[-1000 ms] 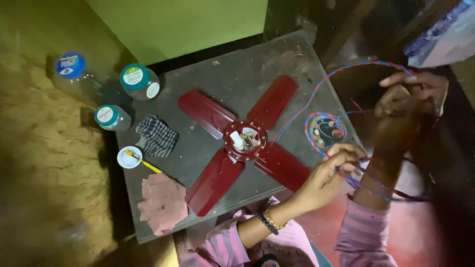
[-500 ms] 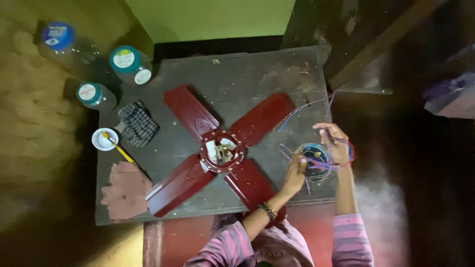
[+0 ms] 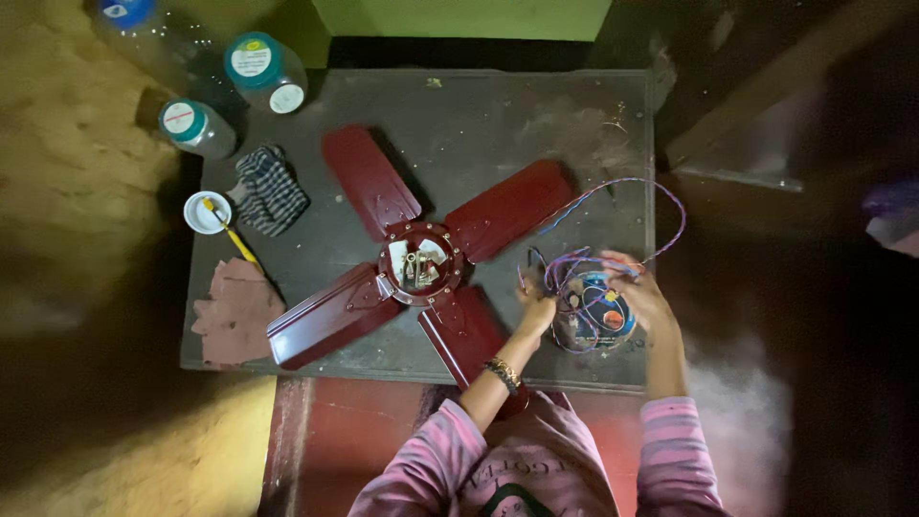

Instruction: The person wipes the red ceiling fan with a cloth, then manipulates the internal wiring and components at the fan's hub. They open a drawer to retrieve a tool and continue adjusting the fan's internal parts.

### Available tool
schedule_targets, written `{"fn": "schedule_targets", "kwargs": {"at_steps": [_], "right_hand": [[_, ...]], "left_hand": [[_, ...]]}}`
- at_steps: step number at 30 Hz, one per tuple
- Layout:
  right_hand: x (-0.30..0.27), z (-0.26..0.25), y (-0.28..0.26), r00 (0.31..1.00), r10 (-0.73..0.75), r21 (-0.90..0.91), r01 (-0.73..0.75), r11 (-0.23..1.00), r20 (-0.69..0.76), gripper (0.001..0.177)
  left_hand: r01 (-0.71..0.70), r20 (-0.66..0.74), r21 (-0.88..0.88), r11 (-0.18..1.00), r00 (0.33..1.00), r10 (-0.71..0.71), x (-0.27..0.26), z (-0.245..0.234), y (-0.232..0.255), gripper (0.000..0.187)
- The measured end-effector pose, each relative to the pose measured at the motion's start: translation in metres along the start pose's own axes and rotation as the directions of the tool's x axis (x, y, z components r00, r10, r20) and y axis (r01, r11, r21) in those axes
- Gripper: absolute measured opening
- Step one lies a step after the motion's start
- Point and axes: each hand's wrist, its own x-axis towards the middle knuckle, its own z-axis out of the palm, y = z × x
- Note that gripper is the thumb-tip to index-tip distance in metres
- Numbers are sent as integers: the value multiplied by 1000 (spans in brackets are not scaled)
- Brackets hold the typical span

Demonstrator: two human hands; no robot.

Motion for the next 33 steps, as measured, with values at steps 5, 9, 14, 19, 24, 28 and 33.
{"fn": "schedule_targets", "kwargs": {"at_steps": [5, 9, 14, 19, 24, 28, 33], "right_hand": [[-20, 1, -19, 985, 162, -489, -116, 865, 53, 96], [-51, -7, -36, 991, 71, -604, 15, 797, 118, 105], [-59, -2, -44, 972, 163, -818, -233, 525, -172, 87], [-40, 19, -51, 932, 170, -887, -357, 292, -319, 66], [-54, 60, -87, 848, -172, -836, -423, 350, -501, 88], [-57, 137, -118, 895, -445, -882, 219, 416, 12, 74], [-29, 264, -112, 916, -389, -608, 362, 706, 95, 57]], "left_hand": [[-295, -10, 167, 941, 954, 301, -22, -30, 8, 72], [-540, 154, 174, 823, 841, 519, -89, -82, 41, 61], [-610, -47, 375, 698, 740, 671, -154, -159, 100, 40], [-622, -423, 119, 774, 674, 606, -145, -220, 127, 43], [-386, -487, 111, 916, 782, 388, -120, -267, 130, 49], [-522, -236, 500, 691, 685, 689, -95, -295, 127, 66], [-495, -58, 417, 762, 823, 566, -58, -302, 109, 88]]}}
